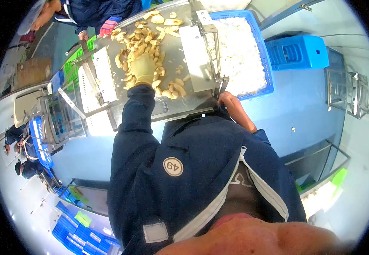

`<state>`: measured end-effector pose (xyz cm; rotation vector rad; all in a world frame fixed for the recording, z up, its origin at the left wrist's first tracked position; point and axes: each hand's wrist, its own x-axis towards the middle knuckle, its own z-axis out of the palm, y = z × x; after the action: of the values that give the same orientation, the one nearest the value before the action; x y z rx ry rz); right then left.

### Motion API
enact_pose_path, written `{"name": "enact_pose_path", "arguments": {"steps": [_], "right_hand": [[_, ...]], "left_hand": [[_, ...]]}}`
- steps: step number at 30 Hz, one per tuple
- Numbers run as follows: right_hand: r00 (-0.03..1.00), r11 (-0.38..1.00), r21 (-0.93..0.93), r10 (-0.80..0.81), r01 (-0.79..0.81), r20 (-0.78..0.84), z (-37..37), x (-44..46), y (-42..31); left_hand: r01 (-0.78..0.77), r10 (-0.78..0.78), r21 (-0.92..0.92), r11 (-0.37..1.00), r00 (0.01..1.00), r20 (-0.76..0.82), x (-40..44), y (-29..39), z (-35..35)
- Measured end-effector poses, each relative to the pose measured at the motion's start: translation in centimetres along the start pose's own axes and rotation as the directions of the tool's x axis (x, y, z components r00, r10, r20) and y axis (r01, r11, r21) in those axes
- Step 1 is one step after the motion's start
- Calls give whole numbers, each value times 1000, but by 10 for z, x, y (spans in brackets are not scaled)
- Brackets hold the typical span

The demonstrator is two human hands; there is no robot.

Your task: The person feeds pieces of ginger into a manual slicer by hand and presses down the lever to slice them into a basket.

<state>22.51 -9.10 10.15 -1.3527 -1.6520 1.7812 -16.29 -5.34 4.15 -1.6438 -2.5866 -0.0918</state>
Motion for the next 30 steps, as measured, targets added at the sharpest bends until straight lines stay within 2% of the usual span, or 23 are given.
{"name": "enact_pose_path", "arguments": {"steps": [4,5,8,9,12,13,14,16,17,18,20,22,24,26,27,30], "right_hand": [[1000,1000,-21,4,-4,0,-2,-2,-6],[1000,1000,-15,15,-15,0,-2,-2,-9],[999,999,17,46,-46,4,-1,-1,-6],[998,998,30,55,-55,4,0,0,-5],[998,998,4,68,-68,6,-3,-2,-12],[998,998,6,63,-63,3,-3,-3,-9],[998,998,9,56,-56,2,-3,-1,-6],[999,998,12,54,-54,-3,-2,0,-2],[998,998,11,58,-58,-7,-1,1,-2],[998,998,7,68,-68,-7,-1,1,-2],[999,999,14,47,-47,9,1,1,4],[1000,1000,-5,23,-23,7,-1,3,2],[1000,999,-43,6,-6,4,-1,2,-1],[1000,999,-49,15,-15,2,-1,2,-1],[1000,999,-33,23,-23,4,-1,1,-3],[999,999,-33,31,-31,13,-4,0,-6]], "left_hand": [[43,-33,-79,996,992,123,1,9,-25],[38,-26,-133,990,996,89,-1,10,-22],[-1,-1,-136,991,1000,-16,-8,23,-14],[-15,17,-15,1000,987,160,-4,21,-13],[44,-33,-81,996,991,133,10,12,0],[-121,129,-76,990,985,116,12,3,1],[-37,81,-309,950,988,132,13,-4,-3],[133,5,-701,701,981,192,15,-14,-9],[83,-15,-755,650,995,96,12,-7,-19],[112,81,-822,559,979,189,12,5,-33],[209,293,-910,357,900,322,11,35,-56],[327,492,-869,371,725,483,12,72,-45],[292,503,-890,350,743,442,5,108,-19],[584,452,-767,266,627,634,2,140,7],[372,345,-880,295,818,461,3,147,65],[401,190,-880,253,872,452,-11,158,46]]}}
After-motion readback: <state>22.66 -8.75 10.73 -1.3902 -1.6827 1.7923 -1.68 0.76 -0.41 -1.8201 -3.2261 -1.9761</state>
